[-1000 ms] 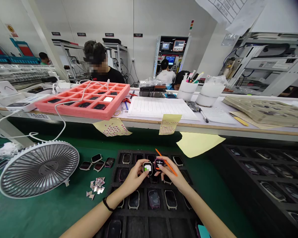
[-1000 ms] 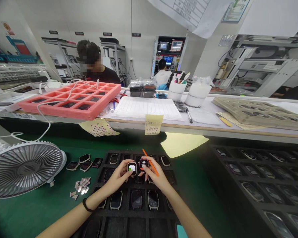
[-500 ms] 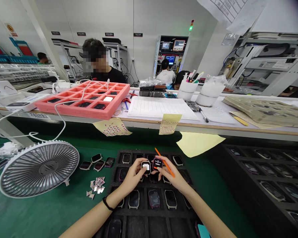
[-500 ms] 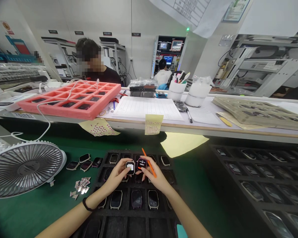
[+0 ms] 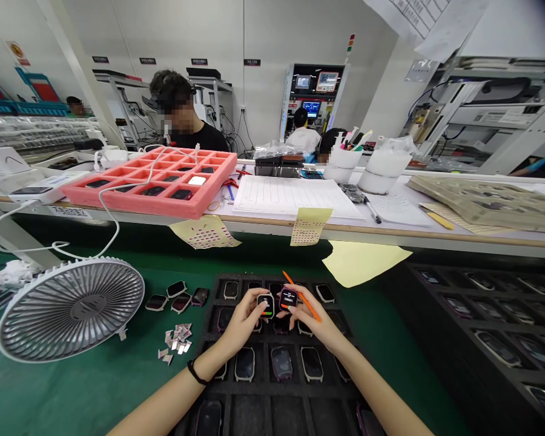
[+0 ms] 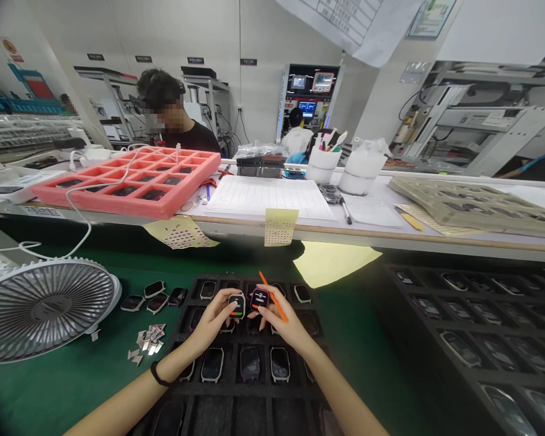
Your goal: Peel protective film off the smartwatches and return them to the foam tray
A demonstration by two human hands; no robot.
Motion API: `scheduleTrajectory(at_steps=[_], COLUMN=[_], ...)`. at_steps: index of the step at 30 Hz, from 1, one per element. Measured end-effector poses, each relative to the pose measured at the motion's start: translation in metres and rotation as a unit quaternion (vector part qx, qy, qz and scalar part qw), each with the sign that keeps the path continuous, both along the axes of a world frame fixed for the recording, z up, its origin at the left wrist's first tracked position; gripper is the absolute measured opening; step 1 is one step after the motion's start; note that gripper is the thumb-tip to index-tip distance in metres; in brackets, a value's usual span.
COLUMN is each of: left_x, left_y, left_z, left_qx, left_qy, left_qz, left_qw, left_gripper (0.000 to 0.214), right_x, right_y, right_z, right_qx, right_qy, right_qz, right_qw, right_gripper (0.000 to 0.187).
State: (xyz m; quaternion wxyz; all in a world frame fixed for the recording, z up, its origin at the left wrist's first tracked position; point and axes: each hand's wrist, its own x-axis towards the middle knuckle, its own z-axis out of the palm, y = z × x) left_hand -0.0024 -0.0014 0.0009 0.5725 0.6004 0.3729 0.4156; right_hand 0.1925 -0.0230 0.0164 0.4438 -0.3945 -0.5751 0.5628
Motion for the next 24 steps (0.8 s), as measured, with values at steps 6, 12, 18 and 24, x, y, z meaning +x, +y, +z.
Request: scheduleTrajectory(at_steps=[6, 12, 18, 24], left_x=[-0.0004, -0.0004, -0.0012, -0.0004], left_y=[-0.0006, 0.0001, 0.0011, 0.0005], left_z=[-0.0004, -0.0008, -0.0037, -0.0029], left_qx=[-0.002, -0.001, -0.008, -0.007], left_qy=[0.004, 0.002, -0.004, -0.003], left_qz=[0.001, -0.001, 0.014, 0.014], left_qw=[1.000, 1.000, 1.000, 1.000], left_gripper=[0.041, 0.041, 0.039, 0.039], right_x=[0.0022, 0.0040, 0.0015, 0.0014], right_y=[-0.0006, 0.0001, 0.0017, 0.0025], right_z=[-0.0010, -0.0022, -0.0016, -0.0030], right_qx=[0.005, -0.005, -0.015, -0.003], right_qy=[-0.031, -0.035, -0.002, -0.015], right_qz=[0.021, -0.002, -0.019, -0.043], right_qw=[0.999, 0.999, 1.000, 0.999], right_gripper=[0.046, 0.044, 0.042, 0.037])
